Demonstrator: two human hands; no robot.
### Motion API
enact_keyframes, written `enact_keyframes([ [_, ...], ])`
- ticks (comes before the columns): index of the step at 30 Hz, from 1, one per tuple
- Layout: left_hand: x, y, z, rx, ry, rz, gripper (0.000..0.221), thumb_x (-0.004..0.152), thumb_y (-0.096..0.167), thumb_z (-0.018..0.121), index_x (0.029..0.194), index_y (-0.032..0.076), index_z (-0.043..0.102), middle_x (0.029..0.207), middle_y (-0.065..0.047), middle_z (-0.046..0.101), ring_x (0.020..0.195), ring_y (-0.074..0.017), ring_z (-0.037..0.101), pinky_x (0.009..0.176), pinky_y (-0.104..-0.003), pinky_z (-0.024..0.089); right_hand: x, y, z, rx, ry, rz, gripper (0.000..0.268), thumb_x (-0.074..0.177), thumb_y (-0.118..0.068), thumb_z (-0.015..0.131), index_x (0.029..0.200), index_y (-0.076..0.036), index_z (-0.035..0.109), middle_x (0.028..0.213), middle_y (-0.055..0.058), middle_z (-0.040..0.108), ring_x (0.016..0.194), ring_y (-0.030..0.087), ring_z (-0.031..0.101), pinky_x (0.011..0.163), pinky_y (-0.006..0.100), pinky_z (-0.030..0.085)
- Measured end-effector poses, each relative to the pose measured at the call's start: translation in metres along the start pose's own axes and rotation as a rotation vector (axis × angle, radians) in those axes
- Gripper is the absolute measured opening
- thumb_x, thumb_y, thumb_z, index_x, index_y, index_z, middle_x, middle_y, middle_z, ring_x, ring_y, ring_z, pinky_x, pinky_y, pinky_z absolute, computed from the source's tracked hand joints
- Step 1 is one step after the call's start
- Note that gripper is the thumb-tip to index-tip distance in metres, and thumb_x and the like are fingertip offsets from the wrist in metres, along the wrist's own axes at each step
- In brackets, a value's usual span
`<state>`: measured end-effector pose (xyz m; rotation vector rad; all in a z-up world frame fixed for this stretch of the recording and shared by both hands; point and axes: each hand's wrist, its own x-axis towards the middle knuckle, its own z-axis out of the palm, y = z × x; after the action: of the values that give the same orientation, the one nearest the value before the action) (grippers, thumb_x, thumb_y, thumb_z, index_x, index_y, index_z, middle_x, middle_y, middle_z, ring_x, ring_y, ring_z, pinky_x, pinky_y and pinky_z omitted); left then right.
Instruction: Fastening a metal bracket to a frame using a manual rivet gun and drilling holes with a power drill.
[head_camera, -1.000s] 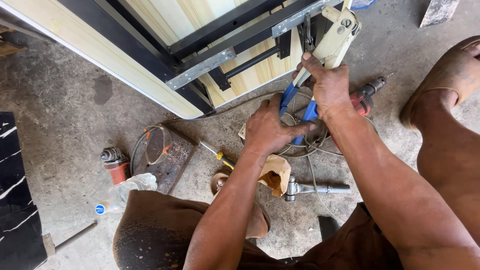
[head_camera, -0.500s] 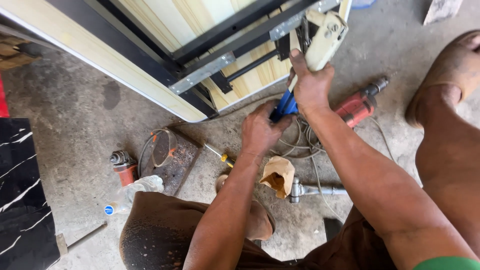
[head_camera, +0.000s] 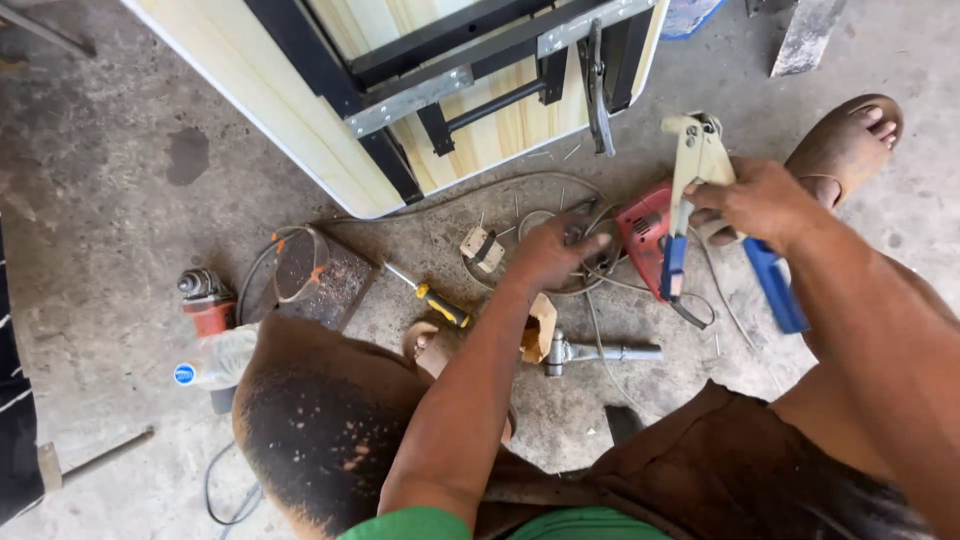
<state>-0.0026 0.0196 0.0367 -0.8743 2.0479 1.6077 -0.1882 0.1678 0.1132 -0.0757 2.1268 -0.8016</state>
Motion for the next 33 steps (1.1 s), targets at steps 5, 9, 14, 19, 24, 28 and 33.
enact_keyframes([
  [5,0.017,-0.028,-0.005,-0.143,0.165,0.049,0.05,0.094,0.051,0.062,0.132,0.019,0.065,0.144,-0.013,0.065,0.126,-0.0334,0.066,0.108,-0.05,0.05,-0.003,0.006,-0.006,-0.287,0.062,0.061,0.028,0.113,-0.017,0.056,0.126,0.009,0.057,0.077,0.025,0.065,0.06,0.04,0.064,0.058,0.049,0.056],
  [9,0.033,-0.05,-0.006,-0.164,0.287,0.044,0.058,0.093,0.053,0.058,0.137,0.015,0.063,0.14,-0.011,0.07,0.126,-0.0323,0.067,0.1,-0.044,0.052,0.013,0.026,0.022,-0.389,-0.053,0.066,0.031,0.105,-0.018,0.059,0.13,0.001,0.058,0.083,0.027,0.066,0.068,0.037,0.06,0.069,0.051,0.048],
  [14,0.069,-0.076,0.008,-0.223,0.33,0.084,0.062,0.094,0.062,0.064,0.134,0.015,0.068,0.122,-0.017,0.075,0.119,-0.0402,0.07,0.098,-0.055,0.059,0.101,0.128,0.046,-0.568,-0.076,-0.047,0.058,0.083,-0.033,0.074,0.132,-0.003,0.069,0.067,0.021,0.076,0.066,0.035,0.079,0.07,0.05,0.063],
  [19,0.085,-0.073,0.014,-0.289,0.37,0.129,0.047,0.093,0.053,0.068,0.125,0.019,0.073,0.115,-0.013,0.078,0.117,-0.0361,0.071,0.099,-0.051,0.059,0.12,0.149,0.066,-0.489,-0.22,-0.063,0.057,0.088,-0.021,0.067,0.14,0.003,0.062,0.066,0.023,0.072,0.056,0.032,0.076,0.061,0.041,0.065],
  [24,0.099,-0.08,0.019,-0.33,0.386,0.124,0.041,0.094,0.05,0.069,0.123,0.022,0.073,0.114,-0.011,0.078,0.113,-0.0339,0.073,0.096,-0.049,0.06,0.121,0.16,0.087,-0.574,-0.281,-0.073,0.06,0.093,-0.027,0.063,0.147,-0.002,0.056,0.066,0.019,0.073,0.06,0.03,0.078,0.059,0.039,0.062],
  [28,0.097,-0.082,0.017,-0.405,0.423,0.153,0.04,0.094,0.046,0.071,0.123,0.019,0.073,0.113,-0.013,0.078,0.113,-0.0364,0.073,0.096,-0.051,0.06,0.132,0.177,0.097,-0.622,-0.29,-0.145,0.062,0.092,-0.032,0.063,0.151,-0.015,0.056,0.085,0.015,0.079,0.07,0.025,0.082,0.083,0.044,0.063],
  [33,0.096,-0.08,0.017,-0.383,0.423,0.149,0.041,0.095,0.046,0.07,0.123,0.017,0.073,0.115,-0.015,0.078,0.114,-0.0378,0.072,0.098,-0.053,0.059,0.135,0.153,0.102,-0.669,-0.154,-0.256,0.055,0.096,-0.034,0.061,0.148,-0.015,0.062,0.123,0.025,0.074,0.12,0.046,0.068,0.106,0.057,0.051],
])
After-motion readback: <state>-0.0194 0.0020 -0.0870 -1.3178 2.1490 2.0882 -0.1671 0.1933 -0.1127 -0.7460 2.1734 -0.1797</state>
